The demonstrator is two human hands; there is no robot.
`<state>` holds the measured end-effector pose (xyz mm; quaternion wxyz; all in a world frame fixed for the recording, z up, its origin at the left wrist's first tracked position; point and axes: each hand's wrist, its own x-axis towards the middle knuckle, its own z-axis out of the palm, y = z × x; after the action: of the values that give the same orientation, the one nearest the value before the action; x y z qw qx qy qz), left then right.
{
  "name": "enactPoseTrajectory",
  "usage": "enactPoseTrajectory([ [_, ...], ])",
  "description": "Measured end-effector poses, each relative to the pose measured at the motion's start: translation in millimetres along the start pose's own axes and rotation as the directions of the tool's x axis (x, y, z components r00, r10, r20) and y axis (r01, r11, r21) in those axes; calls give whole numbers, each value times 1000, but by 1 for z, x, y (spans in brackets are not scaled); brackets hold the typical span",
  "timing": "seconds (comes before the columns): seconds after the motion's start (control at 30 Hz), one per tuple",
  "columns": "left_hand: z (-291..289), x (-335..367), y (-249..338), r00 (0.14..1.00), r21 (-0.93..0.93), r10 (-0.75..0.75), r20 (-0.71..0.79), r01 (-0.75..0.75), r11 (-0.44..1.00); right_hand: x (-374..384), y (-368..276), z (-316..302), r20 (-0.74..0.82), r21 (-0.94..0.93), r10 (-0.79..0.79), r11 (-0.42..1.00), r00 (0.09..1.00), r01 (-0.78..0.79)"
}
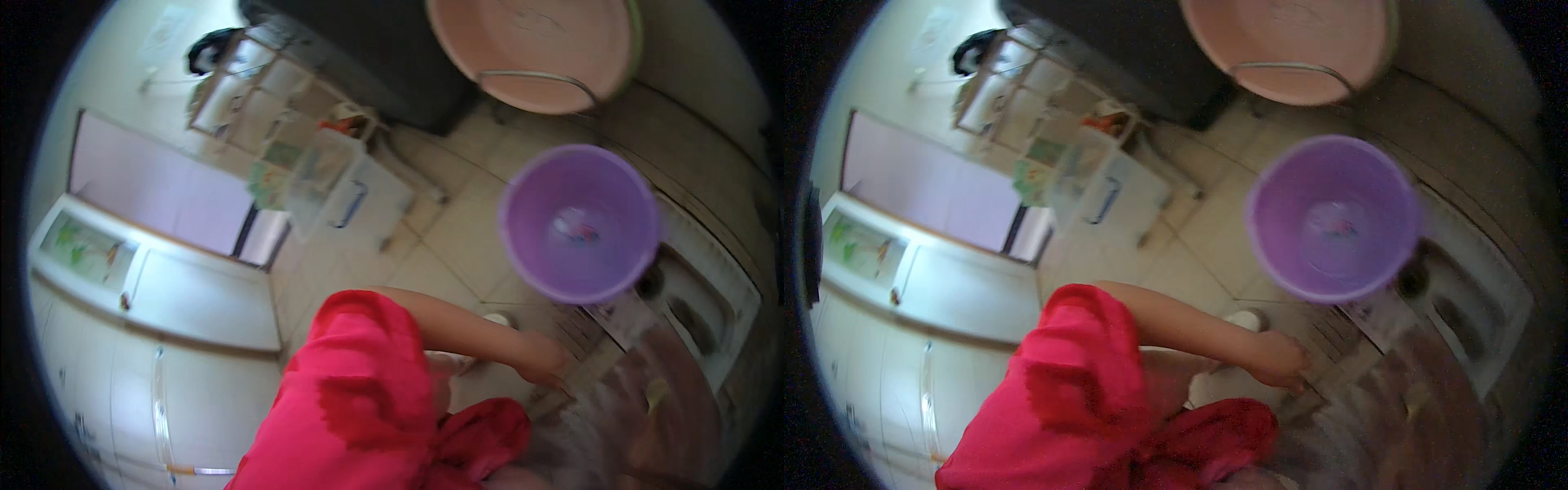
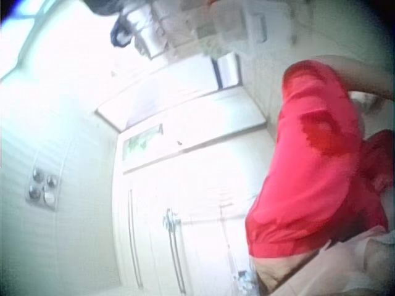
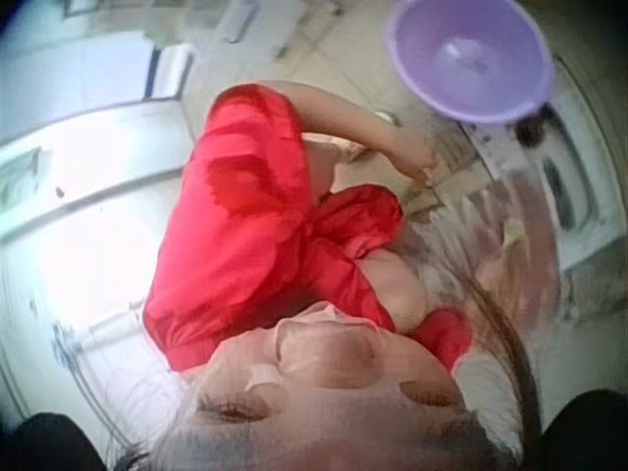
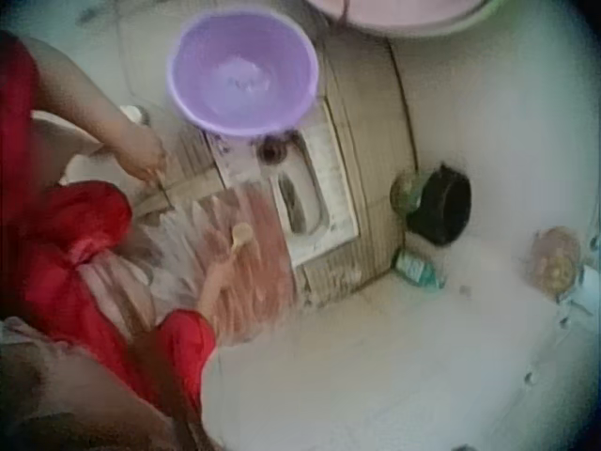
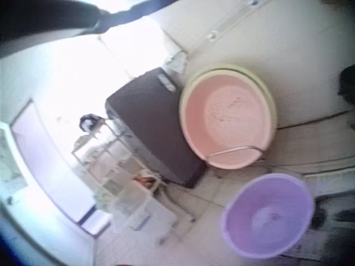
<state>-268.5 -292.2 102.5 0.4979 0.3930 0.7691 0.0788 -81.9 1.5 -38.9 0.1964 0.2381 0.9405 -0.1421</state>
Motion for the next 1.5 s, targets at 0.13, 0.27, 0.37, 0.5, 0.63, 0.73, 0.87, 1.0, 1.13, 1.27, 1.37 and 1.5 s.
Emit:
enactPoseTrajectory([
  [0.13,2,35,20,930,110,236,283,-275,955,-42,-8,16,55,-5,84,996,995,-84],
  [0.27,13,82,60,795,108,275,540,-390,914,-86,-4,33,93,-106,117,989,989,-107],
  [0.37,43,113,82,716,198,478,509,-637,745,-98,35,27,-2,-311,123,943,992,-117],
  [0.5,79,103,61,171,-341,525,833,-590,732,-80,71,8,-75,10,591,806,803,-592],
  [0.63,109,78,10,-285,-544,474,833,-580,607,-61,56,1,70,130,749,648,659,-751],
  [0.73,114,80,-15,-361,5,-30,932,-69,998,-55,46,-2,161,91,738,650,655,-755],
  [0.87,100,99,-51,-286,-307,166,944,-575,758,-52,54,0,173,10,720,681,672,-732],
  [1.0,81,84,-101,61,-133,180,982,-454,881,-55,69,10,53,119,726,677,685,-727],
  [1.13,48,70,-82,354,271,-218,910,-107,957,-67,82,18,23,229,660,728,751,-647],
  [1.27,-71,64,22,928,126,30,373,-83,989,-83,84,24,-126,332,613,767,780,-549],
  [1.37,-147,-39,100,962,162,-270,-24,271,949,-92,84,33,-113,429,639,722,761,-543],
  [1.5,-153,-174,127,786,-223,-595,-167,557,800,-96,93,43,-81,497,623,702,778,-510],
])
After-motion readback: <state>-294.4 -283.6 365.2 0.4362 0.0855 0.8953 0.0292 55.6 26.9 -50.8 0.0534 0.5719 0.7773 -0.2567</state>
